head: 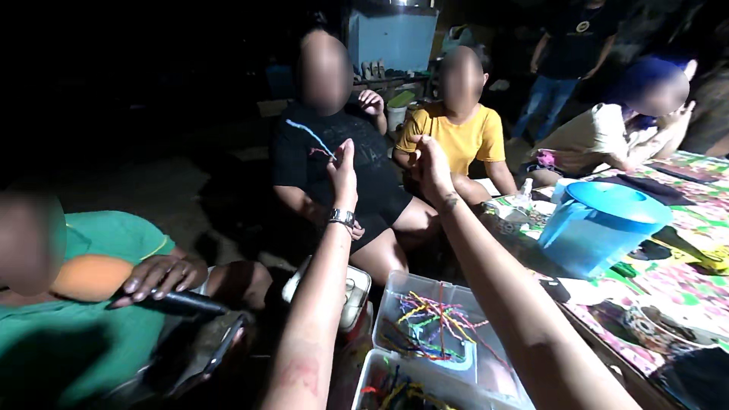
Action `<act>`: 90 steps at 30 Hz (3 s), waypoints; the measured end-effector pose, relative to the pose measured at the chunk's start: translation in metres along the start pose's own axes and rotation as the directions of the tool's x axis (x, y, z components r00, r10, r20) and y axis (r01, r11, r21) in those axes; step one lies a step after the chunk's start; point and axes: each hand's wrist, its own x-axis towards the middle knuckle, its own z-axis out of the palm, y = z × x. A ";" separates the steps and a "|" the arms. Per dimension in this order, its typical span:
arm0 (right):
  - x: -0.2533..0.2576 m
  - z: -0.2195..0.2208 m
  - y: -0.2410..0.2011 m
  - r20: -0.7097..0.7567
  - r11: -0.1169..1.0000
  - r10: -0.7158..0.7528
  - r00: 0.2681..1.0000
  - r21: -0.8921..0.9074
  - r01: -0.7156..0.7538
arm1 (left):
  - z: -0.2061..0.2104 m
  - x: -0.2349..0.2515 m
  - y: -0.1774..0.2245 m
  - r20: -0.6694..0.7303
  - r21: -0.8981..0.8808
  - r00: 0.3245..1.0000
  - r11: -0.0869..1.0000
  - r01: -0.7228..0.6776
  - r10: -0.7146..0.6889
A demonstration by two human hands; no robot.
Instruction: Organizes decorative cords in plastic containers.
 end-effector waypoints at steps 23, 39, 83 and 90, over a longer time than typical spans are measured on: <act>-0.026 0.078 -0.023 0.101 1.000 -0.005 0.995 0.031 0.002 | -0.035 -0.016 0.066 -0.029 0.007 1.000 1.000 -0.002 0.002; -0.052 0.016 -0.062 0.037 0.996 -0.027 0.999 -0.082 0.030 | 0.008 -0.046 0.071 0.047 0.052 0.998 0.998 -0.043 0.041; -0.253 -0.176 0.029 -0.096 0.044 0.767 0.635 -0.978 -0.202 | 0.035 -0.256 -0.074 0.512 0.817 0.291 0.355 -0.454 -0.808; -0.241 -0.155 0.051 -0.031 0.081 0.820 0.571 -0.982 -0.170 | 0.035 -0.234 -0.056 0.508 0.847 0.287 0.412 -0.336 -0.812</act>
